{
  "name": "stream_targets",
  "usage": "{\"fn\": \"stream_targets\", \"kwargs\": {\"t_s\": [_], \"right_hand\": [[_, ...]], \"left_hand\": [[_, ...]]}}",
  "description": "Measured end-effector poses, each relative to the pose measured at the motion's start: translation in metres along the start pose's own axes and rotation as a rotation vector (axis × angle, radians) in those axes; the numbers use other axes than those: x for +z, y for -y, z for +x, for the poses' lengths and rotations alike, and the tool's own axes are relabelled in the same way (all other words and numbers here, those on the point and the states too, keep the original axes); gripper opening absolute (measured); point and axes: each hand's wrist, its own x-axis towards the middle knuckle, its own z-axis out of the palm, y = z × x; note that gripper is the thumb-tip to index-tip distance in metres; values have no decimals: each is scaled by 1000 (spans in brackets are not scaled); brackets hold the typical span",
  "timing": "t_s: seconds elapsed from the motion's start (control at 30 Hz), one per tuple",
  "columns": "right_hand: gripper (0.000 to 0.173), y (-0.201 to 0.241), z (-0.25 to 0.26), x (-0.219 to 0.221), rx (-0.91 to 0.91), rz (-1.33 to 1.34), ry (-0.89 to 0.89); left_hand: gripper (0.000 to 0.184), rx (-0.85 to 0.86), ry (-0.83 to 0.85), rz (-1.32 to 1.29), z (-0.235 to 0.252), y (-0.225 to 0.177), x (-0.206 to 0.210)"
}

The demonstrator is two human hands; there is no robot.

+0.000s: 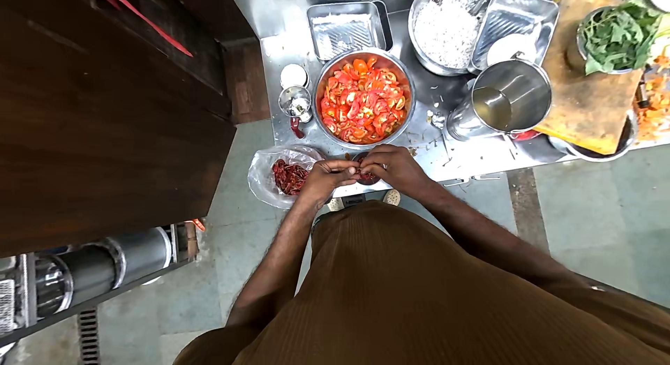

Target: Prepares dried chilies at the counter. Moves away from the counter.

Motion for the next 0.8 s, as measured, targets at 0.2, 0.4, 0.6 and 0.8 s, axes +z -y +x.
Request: {"fn": "stream_targets", "kwargs": {"t_s": [0.2, 0.4, 0.6, 0.8], "right_hand": [[12, 1, -2, -2, -26, 11, -26], [14, -2, -3, -2, -116, -22, -30], [13, -3, -4, 1, -134, -22, -107], [17, -6, -8, 7, -156, -71, -78]], "left_hand": [[18, -10, -22, -10, 2, 1, 5], [20, -11, -62, -21, 4, 4, 8], [13, -56, -50, -163, 3, 6, 8], [19, -14, -27, -45, 2, 7, 7]]}}
